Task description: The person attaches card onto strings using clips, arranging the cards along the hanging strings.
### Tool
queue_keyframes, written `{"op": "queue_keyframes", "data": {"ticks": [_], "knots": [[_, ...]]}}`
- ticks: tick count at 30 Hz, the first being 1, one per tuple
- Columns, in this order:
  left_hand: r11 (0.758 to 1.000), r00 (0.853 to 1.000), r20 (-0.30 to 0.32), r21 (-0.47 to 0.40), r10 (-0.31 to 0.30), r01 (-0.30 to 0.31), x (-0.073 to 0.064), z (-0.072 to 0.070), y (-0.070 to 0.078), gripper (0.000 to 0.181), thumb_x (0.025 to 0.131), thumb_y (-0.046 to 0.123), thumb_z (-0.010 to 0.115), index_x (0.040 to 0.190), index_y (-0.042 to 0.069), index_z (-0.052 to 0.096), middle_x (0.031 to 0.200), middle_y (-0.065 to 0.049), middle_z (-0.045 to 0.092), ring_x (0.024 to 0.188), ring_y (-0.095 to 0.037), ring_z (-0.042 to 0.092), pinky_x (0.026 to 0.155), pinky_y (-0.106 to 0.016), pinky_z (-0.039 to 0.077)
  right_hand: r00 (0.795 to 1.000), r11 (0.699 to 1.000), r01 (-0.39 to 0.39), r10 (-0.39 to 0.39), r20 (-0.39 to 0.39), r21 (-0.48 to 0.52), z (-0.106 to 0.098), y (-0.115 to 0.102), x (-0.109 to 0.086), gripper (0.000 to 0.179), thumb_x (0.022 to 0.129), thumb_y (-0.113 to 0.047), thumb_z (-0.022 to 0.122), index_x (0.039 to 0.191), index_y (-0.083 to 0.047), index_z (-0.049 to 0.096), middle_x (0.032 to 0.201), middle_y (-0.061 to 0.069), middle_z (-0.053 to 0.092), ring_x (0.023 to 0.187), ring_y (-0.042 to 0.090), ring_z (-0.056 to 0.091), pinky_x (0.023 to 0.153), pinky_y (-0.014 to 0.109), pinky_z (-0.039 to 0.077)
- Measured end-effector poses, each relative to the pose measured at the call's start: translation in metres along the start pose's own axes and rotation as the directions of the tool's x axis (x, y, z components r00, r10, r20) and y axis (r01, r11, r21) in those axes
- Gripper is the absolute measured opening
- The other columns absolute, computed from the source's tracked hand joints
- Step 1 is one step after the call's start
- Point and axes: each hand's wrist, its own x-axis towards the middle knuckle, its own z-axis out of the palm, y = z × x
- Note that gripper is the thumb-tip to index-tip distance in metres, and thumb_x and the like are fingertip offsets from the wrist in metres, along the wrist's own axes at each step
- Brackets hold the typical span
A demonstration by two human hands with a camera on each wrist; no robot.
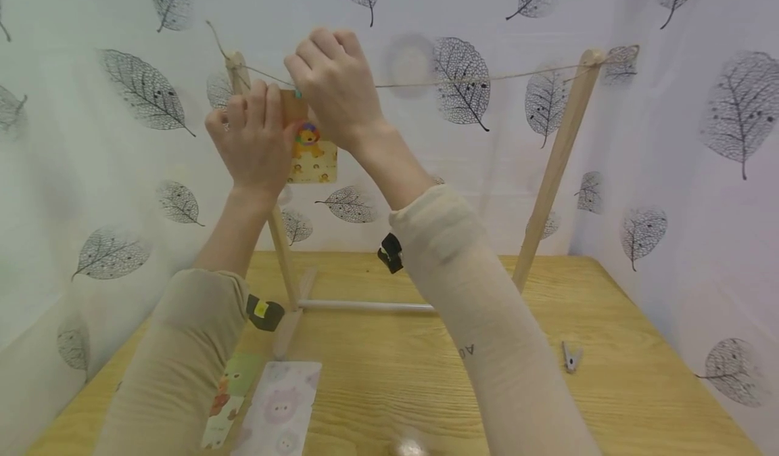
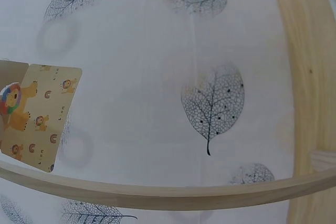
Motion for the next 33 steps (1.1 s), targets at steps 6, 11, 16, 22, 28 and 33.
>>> {"op": "queue_keyframes", "data": {"ticks": [6,11,16,22,28,33], "knots": [[1.0,0.999,-0.035,0.003,-0.001,0.001,0.001,0.002,-0.001,0.046,0.087,0.046,0.056,0.117,0.011,0.051,0.116,-0.002,0.053,0.095,-0.023,0.045,0.076,-0.039,0.032,0.998,1.0,-0.028,0.028,0.06,-0.001,-0.005,0.002,0.006,0.02,0.084,-0.011,0.062,0.102,-0.002,0.068,0.098,0.008,0.067,0.099,0.025,0.05,0.089,0.036,0.032],[1.0,0.999,-0.04,0.015,-0.001,0.002,0.001,0.003,-0.001,0.047,0.087,0.047,0.055,0.119,0.012,0.051,0.116,-0.001,0.053,0.096,-0.023,0.044,0.076,-0.04,0.031,0.995,0.999,-0.049,0.049,0.093,0.0,-0.008,0.002,0.009,0.021,0.086,-0.01,0.06,0.104,-0.004,0.068,0.1,0.007,0.066,0.1,0.025,0.05,0.09,0.036,0.031],[1.0,0.998,-0.056,0.019,0.003,-0.002,-0.001,0.005,-0.002,0.048,0.086,0.048,0.055,0.12,0.014,0.051,0.117,0.0,0.053,0.097,-0.022,0.045,0.075,-0.039,0.032,0.986,0.996,-0.089,0.087,0.14,0.006,-0.011,0.0,0.011,0.021,0.088,-0.012,0.059,0.106,-0.006,0.068,0.104,0.006,0.066,0.104,0.023,0.05,0.093,0.034,0.031],[1.0,0.997,-0.075,-0.005,0.014,-0.015,-0.004,0.007,-0.005,0.049,0.086,0.049,0.054,0.12,0.014,0.051,0.118,0.0,0.054,0.098,-0.022,0.046,0.075,-0.039,0.033,0.977,0.994,-0.108,0.105,0.185,0.011,-0.012,0.0,0.012,0.023,0.089,-0.014,0.058,0.108,-0.007,0.067,0.107,0.006,0.066,0.106,0.022,0.048,0.094,0.033,0.03],[1.0,0.998,-0.057,0.013,0.021,-0.02,-0.005,0.008,-0.004,0.052,0.086,0.05,0.053,0.123,0.014,0.049,0.121,0.0,0.052,0.098,-0.023,0.046,0.073,-0.039,0.032,0.971,0.99,-0.139,0.13,0.202,0.031,-0.012,0.001,0.013,0.023,0.089,-0.013,0.057,0.108,-0.006,0.067,0.108,0.005,0.065,0.106,0.022,0.049,0.095,0.033,0.03],[1.0,0.997,-0.068,-0.004,0.02,-0.021,-0.006,0.008,-0.004,0.052,0.087,0.051,0.051,0.123,0.014,0.05,0.121,0.001,0.053,0.098,-0.023,0.046,0.072,-0.039,0.032,0.955,0.982,-0.182,0.164,0.248,0.051,-0.015,0.001,0.015,0.023,0.089,-0.015,0.058,0.109,-0.008,0.067,0.11,0.004,0.065,0.108,0.02,0.049,0.095,0.031,0.03]]}}
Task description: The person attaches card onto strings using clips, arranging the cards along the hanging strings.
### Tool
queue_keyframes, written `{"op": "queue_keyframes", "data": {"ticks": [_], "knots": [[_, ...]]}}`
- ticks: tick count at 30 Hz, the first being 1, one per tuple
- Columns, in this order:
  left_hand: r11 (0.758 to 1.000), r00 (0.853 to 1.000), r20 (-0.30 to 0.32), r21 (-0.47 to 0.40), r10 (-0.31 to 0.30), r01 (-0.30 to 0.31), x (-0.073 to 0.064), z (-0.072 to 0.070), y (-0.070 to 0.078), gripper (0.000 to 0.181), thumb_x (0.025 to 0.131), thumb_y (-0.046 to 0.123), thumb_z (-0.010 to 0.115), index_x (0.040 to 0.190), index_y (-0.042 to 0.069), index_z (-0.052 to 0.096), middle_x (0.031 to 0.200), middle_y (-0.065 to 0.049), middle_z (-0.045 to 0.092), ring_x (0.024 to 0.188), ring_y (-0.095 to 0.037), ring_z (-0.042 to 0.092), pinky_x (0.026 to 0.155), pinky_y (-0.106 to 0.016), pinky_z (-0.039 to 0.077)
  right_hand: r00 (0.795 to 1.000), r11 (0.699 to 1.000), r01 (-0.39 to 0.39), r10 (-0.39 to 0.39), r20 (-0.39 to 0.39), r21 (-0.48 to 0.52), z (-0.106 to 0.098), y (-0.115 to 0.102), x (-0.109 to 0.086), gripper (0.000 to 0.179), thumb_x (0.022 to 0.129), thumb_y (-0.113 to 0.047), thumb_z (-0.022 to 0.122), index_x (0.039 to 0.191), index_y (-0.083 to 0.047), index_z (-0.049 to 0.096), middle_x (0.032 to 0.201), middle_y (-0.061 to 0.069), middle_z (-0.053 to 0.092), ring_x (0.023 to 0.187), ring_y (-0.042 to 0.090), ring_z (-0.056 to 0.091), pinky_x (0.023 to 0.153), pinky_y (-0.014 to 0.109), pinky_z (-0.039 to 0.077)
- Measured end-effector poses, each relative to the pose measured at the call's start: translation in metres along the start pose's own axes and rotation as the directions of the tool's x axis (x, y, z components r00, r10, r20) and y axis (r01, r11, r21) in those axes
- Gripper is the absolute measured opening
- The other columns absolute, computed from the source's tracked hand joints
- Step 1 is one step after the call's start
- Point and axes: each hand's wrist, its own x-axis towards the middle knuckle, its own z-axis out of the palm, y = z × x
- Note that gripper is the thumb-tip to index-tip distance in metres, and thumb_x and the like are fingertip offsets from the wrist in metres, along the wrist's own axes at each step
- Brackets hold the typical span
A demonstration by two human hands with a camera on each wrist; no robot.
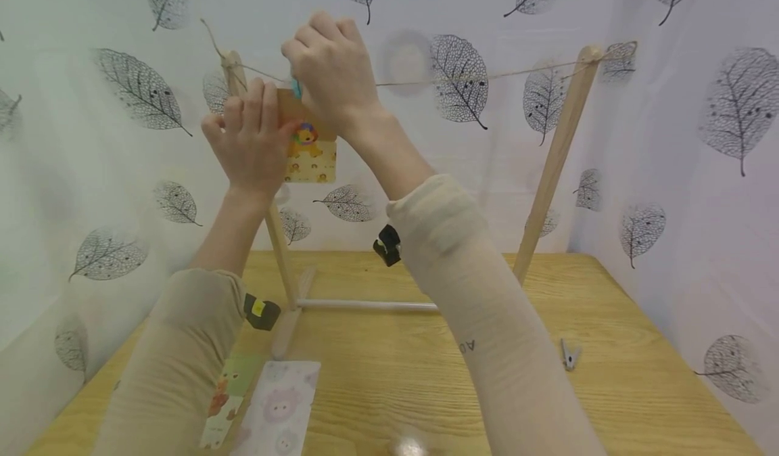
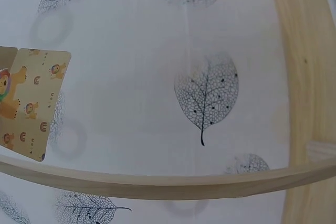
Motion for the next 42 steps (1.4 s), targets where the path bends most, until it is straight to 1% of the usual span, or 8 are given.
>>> {"op": "queue_keyframes", "data": {"ticks": [4,8,15,20,23,32,37,42], "knots": [[1.0,1.0,-0.015,-0.009,-0.002,0.002,0.001,0.0,-0.001,0.052,0.086,0.052,0.051,0.122,0.014,0.05,0.12,0.001,0.053,0.096,-0.023,0.047,0.072,-0.039,0.032,1.0,1.0,-0.004,0.004,0.027,-0.002,-0.001,0.0,0.001,0.023,0.09,-0.017,0.058,0.11,-0.009,0.067,0.112,0.003,0.065,0.108,0.02,0.048,0.094,0.032,0.03],[1.0,1.0,-0.026,0.001,-0.003,0.003,0.003,-0.001,-0.001,0.05,0.087,0.05,0.051,0.121,0.013,0.051,0.119,0.0,0.053,0.094,-0.023,0.046,0.071,-0.04,0.032,0.999,0.998,0.009,-0.007,0.039,-0.063,0.001,-0.001,0.0,0.028,0.092,-0.023,0.055,0.115,-0.009,0.064,0.115,0.005,0.063,0.11,0.022,0.046,0.094,0.035,0.029],[1.0,0.998,-0.062,-0.006,-0.009,0.008,0.003,-0.001,0.001,0.03,0.095,0.03,0.047,0.119,0.013,0.052,0.116,-0.001,0.055,0.09,-0.024,0.047,0.071,-0.041,0.032,0.999,0.99,0.006,-0.001,0.035,-0.143,0.008,-0.003,-0.005,0.03,0.094,-0.024,0.047,0.118,-0.013,0.06,0.111,0.007,0.058,0.114,0.025,0.039,0.097,0.042,0.02],[1.0,0.996,-0.091,-0.025,-0.012,0.01,0.003,0.0,0.003,0.04,0.092,0.042,0.05,0.119,0.012,0.053,0.114,-0.001,0.055,0.088,-0.025,0.047,0.07,-0.042,0.031,1.0,0.986,0.017,-0.017,0.002,-0.167,0.014,-0.002,-0.008,0.024,0.093,-0.023,0.048,0.111,-0.011,0.059,0.106,0.008,0.055,0.114,0.027,0.038,0.099,0.046,0.016],[1.0,0.995,-0.101,-0.023,-0.013,0.01,0.002,0.001,0.003,0.044,0.091,0.046,0.051,0.119,0.012,0.053,0.113,-0.001,0.055,0.086,-0.025,0.046,0.07,-0.042,0.032,0.999,0.985,0.035,-0.036,-0.006,-0.171,0.016,-0.001,-0.011,0.025,0.092,-0.022,0.048,0.113,-0.01,0.056,0.107,0.009,0.054,0.114,0.028,0.039,0.099,0.045,0.017],[0.996,0.999,-0.011,-0.08,-0.032,0.031,-0.005,-0.001,0.004,0.045,0.092,0.039,0.05,0.123,0.007,0.048,0.116,-0.006,0.052,0.092,-0.027,0.045,0.073,-0.042,0.031,0.992,0.983,0.089,-0.102,-0.074,-0.16,0.026,0.004,-0.024,0.037,0.092,-0.019,0.047,0.127,-0.009,0.05,0.111,0.01,0.054,0.112,0.028,0.04,0.096,0.043,0.023],[0.992,0.999,0.035,-0.124,-0.033,0.038,-0.008,-0.004,0.001,0.049,0.092,0.042,0.048,0.125,0.005,0.044,0.12,-0.011,0.049,0.095,-0.029,0.043,0.076,-0.043,0.031,0.972,0.977,0.129,-0.159,-0.174,-0.173,0.031,0.01,-0.031,0.037,0.091,-0.016,0.047,0.126,-0.006,0.052,0.112,0.012,0.054,0.11,0.029,0.041,0.093,0.043,0.025],[0.988,0.998,0.065,-0.149,-0.019,0.029,-0.01,-0.007,-0.002,0.053,0.093,0.047,0.045,0.126,0.006,0.04,0.123,-0.014,0.046,0.097,-0.03,0.042,0.078,-0.044,0.03,0.921,0.961,0.209,-0.255,-0.293,-0.179,0.033,0.015,-0.039,0.032,0.09,-0.013,0.045,0.119,-0.004,0.057,0.111,0.012,0.057,0.106,0.029,0.046,0.091,0.043,0.029]]}}
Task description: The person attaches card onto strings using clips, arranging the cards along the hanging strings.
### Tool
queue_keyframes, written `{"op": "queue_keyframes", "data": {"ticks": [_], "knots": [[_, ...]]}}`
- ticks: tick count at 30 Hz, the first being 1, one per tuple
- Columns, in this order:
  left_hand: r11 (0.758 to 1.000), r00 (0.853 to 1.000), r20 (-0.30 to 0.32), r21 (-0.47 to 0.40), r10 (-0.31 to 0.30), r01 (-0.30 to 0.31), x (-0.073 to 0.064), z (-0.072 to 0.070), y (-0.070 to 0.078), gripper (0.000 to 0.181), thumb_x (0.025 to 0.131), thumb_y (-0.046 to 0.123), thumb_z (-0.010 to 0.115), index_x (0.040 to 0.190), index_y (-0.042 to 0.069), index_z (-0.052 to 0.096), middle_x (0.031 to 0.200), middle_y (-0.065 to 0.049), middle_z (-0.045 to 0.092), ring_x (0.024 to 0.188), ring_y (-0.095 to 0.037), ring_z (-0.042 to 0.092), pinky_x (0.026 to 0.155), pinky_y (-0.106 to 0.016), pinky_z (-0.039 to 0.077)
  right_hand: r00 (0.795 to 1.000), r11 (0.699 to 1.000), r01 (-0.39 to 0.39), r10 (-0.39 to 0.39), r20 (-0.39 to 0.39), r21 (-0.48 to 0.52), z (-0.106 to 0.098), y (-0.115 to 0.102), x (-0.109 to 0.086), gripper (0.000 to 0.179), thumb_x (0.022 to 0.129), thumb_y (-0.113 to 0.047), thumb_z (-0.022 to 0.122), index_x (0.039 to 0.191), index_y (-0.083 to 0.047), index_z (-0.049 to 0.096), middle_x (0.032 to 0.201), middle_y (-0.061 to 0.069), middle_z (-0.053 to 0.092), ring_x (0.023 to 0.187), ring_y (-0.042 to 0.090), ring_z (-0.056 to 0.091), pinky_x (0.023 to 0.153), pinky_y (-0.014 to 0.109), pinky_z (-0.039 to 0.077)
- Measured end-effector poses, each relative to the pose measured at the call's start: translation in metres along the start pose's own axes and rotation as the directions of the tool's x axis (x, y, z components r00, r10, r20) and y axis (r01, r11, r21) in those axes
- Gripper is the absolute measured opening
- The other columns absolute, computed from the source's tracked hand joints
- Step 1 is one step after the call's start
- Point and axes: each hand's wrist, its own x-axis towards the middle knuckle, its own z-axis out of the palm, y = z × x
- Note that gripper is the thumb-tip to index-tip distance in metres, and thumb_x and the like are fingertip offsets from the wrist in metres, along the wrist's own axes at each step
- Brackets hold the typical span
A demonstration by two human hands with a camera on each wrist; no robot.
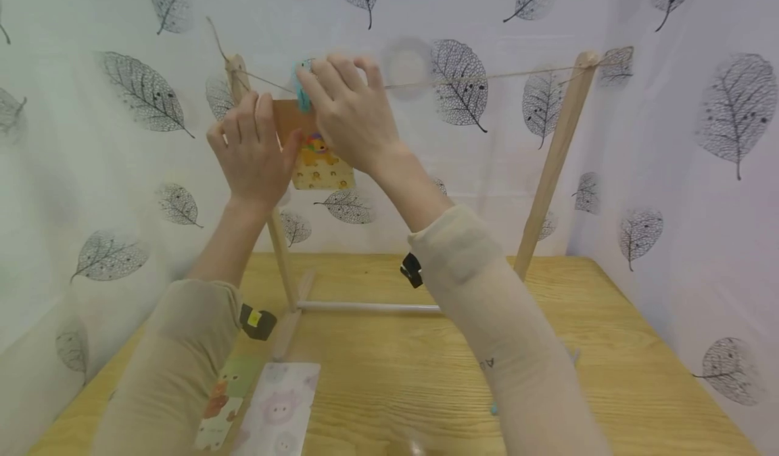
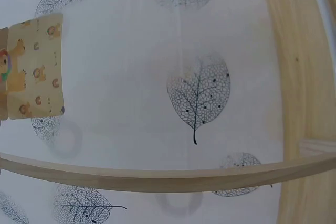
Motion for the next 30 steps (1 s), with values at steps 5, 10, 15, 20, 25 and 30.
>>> {"op": "queue_keyframes", "data": {"ticks": [5,10,15,20,25,30], "knots": [[1.0,1.0,-0.002,-0.019,0.01,-0.011,-0.003,-0.001,-0.001,0.05,0.093,0.042,0.044,0.126,0.005,0.04,0.122,-0.014,0.047,0.099,-0.03,0.042,0.082,-0.044,0.031,0.997,0.998,0.057,-0.055,-0.063,0.029,-0.001,0.001,-0.013,0.028,0.09,-0.011,0.045,0.113,-0.002,0.059,0.109,0.012,0.058,0.104,0.029,0.047,0.09,0.043,0.032],[0.998,0.999,-0.026,-0.028,0.047,-0.048,-0.006,-0.002,-0.001,0.043,0.094,0.036,0.045,0.123,0.005,0.041,0.117,-0.015,0.048,0.099,-0.03,0.043,0.084,-0.045,0.032,0.991,0.996,0.082,-0.079,-0.111,0.025,0.0,-0.001,-0.025,0.023,0.089,-0.011,0.047,0.105,-0.004,0.06,0.103,0.012,0.057,0.1,0.03,0.049,0.087,0.043,0.035],[0.994,0.993,-0.061,-0.036,0.103,-0.105,-0.011,-0.005,-0.002,0.04,0.091,0.032,0.05,0.12,0.005,0.044,0.111,-0.014,0.049,0.095,-0.03,0.043,0.083,-0.045,0.032,0.989,0.995,0.096,-0.094,-0.116,0.009,-0.002,-0.002,-0.037,0.021,0.089,-0.013,0.048,0.103,-0.004,0.06,0.103,0.012,0.058,0.098,0.029,0.05,0.087,0.043,0.036],[0.98,0.983,-0.034,-0.074,0.181,-0.184,-0.015,-0.015,-0.003,0.031,0.088,0.025,0.055,0.108,0.002,0.047,0.1,-0.014,0.051,0.088,-0.031,0.045,0.08,-0.046,0.033,0.987,0.992,0.112,-0.106,-0.122,0.049,-0.01,-0.003,-0.058,0.021,0.085,-0.01,0.051,0.104,-0.004,0.06,0.1,0.013,0.059,0.093,0.03,0.051,0.082,0.044,0.038],[0.958,0.968,0.029,-0.153,0.248,-0.241,-0.025,-0.026,-0.005,0.02,0.083,0.018,0.057,0.085,0.0,0.049,0.079,-0.015,0.052,0.074,-0.032,0.048,0.071,-0.046,0.035,0.987,0.986,0.117,-0.102,-0.126,0.118,-0.021,-0.006,-0.089,0.021,0.082,-0.007,0.052,0.1,-0.003,0.06,0.086,0.012,0.054,0.079,0.031,0.051,0.072,0.044,0.039],[0.932,0.938,0.13,-0.219,0.321,-0.289,-0.039,-0.036,-0.007,0.019,0.082,0.015,0.057,0.072,-0.001,0.051,0.064,-0.013,0.052,0.056,-0.03,0.049,0.053,-0.039,0.036,0.996,0.977,0.081,-0.07,-0.058,0.196,-0.035,-0.01,-0.125,0.018,0.081,-0.008,0.05,0.093,-0.001,0.061,0.08,0.012,0.055,0.071,0.031,0.052,0.065,0.042,0.04]]}}
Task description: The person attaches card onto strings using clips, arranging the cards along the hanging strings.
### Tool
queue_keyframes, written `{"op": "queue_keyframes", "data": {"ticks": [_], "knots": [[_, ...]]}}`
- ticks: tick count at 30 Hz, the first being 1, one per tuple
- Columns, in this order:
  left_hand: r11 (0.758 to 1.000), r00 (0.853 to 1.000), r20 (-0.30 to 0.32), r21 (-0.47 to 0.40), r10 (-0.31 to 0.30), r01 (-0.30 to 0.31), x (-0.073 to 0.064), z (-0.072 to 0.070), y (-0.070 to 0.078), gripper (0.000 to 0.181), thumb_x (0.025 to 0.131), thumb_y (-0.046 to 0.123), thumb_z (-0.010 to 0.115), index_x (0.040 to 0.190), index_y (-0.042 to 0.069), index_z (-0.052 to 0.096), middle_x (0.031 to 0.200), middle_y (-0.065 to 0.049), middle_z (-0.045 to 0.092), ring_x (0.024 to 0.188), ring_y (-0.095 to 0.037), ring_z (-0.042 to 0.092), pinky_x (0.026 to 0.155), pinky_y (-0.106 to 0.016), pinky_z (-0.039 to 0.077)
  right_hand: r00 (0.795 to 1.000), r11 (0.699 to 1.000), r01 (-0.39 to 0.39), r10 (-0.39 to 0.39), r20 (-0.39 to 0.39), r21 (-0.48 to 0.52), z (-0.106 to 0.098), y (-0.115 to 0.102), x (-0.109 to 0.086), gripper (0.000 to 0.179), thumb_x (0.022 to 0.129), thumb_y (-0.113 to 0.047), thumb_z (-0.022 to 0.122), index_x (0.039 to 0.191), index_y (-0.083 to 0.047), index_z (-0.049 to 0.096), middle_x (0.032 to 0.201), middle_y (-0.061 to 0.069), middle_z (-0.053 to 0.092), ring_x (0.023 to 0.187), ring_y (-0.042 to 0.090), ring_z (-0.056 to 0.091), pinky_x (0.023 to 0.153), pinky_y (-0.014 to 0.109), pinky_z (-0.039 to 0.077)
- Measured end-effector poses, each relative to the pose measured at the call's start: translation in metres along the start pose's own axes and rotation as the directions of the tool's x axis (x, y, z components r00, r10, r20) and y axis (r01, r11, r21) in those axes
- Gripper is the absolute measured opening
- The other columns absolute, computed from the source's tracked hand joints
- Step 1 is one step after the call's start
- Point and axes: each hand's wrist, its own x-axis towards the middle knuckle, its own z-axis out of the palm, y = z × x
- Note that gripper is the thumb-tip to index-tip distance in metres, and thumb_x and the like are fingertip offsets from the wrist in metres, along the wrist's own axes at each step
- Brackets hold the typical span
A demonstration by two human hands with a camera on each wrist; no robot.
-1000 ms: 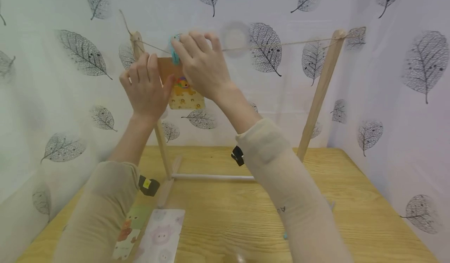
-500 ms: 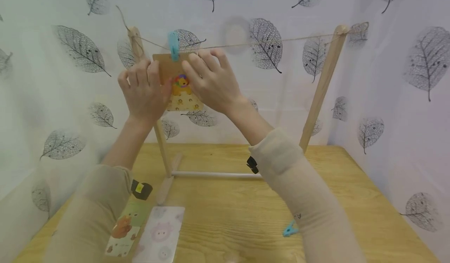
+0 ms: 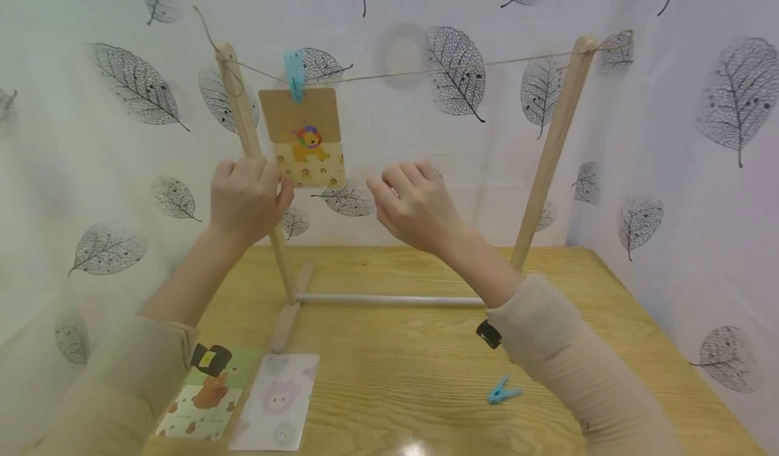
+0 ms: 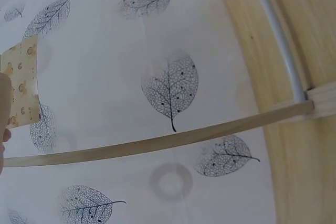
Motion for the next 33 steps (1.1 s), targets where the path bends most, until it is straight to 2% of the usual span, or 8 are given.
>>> {"op": "queue_keyframes", "data": {"ticks": [2,4,8,10,15,21,28,33], "knots": [[0.999,0.995,0.09,-0.016,0.03,-0.029,-0.006,-0.004,0.002,0.021,0.082,0.016,0.059,0.07,-0.001,0.054,0.063,-0.013,0.055,0.054,-0.029,0.051,0.049,-0.037,0.035,0.999,1.0,-0.009,0.008,0.048,0.022,-0.007,-0.003,-0.013,0.018,0.081,-0.009,0.051,0.093,-0.001,0.062,0.082,0.013,0.058,0.072,0.031,0.054,0.064,0.041,0.041],[0.998,0.979,0.199,-0.027,0.052,-0.048,-0.012,-0.008,0.004,0.023,0.082,0.018,0.061,0.068,-0.001,0.056,0.063,-0.012,0.056,0.054,-0.029,0.053,0.046,-0.035,0.036,0.996,0.999,-0.013,0.009,0.093,0.045,-0.013,-0.006,-0.026,0.02,0.083,-0.011,0.05,0.094,0.0,0.062,0.084,0.015,0.059,0.073,0.032,0.055,0.062,0.042,0.042],[0.999,0.914,0.402,-0.034,0.047,-0.036,-0.023,-0.015,0.008,0.026,0.082,0.023,0.065,0.07,0.0,0.058,0.067,-0.012,0.058,0.055,-0.027,0.054,0.048,-0.035,0.04,0.984,0.998,-0.025,0.014,0.178,0.06,-0.025,-0.01,-0.049,0.026,0.09,-0.015,0.044,0.098,0.001,0.063,0.088,0.016,0.06,0.074,0.033,0.056,0.062,0.043,0.043],[0.999,0.893,0.447,-0.044,0.046,-0.029,-0.03,-0.016,0.01,0.026,0.082,0.023,0.066,0.072,0.001,0.059,0.068,-0.011,0.059,0.056,-0.026,0.055,0.048,-0.034,0.04,0.977,0.997,-0.035,0.021,0.21,0.062,-0.032,-0.01,-0.058,0.029,0.092,-0.017,0.04,0.099,0.001,0.062,0.089,0.016,0.06,0.074,0.033,0.056,0.061,0.043,0.043],[0.996,0.878,0.473,-0.075,0.071,-0.04,-0.05,-0.017,0.014,0.022,0.079,0.022,0.069,0.079,0.002,0.059,0.067,-0.009,0.059,0.055,-0.024,0.055,0.046,-0.032,0.037,0.963,0.995,-0.062,0.039,0.268,0.077,-0.046,-0.011,-0.077,0.035,0.096,-0.02,0.034,0.102,0.0,0.062,0.09,0.016,0.059,0.077,0.033,0.056,0.062,0.044,0.044],[0.992,0.834,0.544,-0.118,0.097,-0.039,-0.067,-0.024,0.022,0.023,0.078,0.023,0.07,0.078,0.003,0.059,0.068,-0.007,0.058,0.056,-0.021,0.054,0.047,-0.029,0.037,0.946,0.991,-0.083,0.045,0.32,0.107,-0.061,-0.012,-0.102,0.037,0.097,-0.023,0.034,0.104,0.001,0.062,0.091,0.016,0.059,0.079,0.033,0.056,0.062,0.045,0.044],[0.988,0.844,0.524,-0.147,0.119,-0.048,-0.086,-0.032,0.028,0.026,0.076,0.023,0.073,0.076,0.004,0.056,0.068,-0.007,0.057,0.058,-0.022,0.056,0.047,-0.03,0.038,0.919,0.985,-0.131,0.078,0.386,0.114,-0.077,-0.016,-0.129,0.041,0.098,-0.026,0.033,0.103,0.004,0.061,0.094,0.016,0.06,0.082,0.034,0.056,0.066,0.046,0.044],[0.984,0.833,0.538,-0.173,0.13,-0.042,-0.102,-0.038,0.031,0.026,0.073,0.021,0.074,0.083,0.003,0.059,0.072,-0.007,0.06,0.062,-0.022,0.058,0.051,-0.031,0.04,0.904,0.988,-0.124,0.073,0.42,0.095,-0.089,-0.022,-0.149,0.045,0.099,-0.029,0.031,0.103,0.003,0.061,0.094,0.014,0.062,0.081,0.031,0.058,0.062,0.043,0.046]]}}
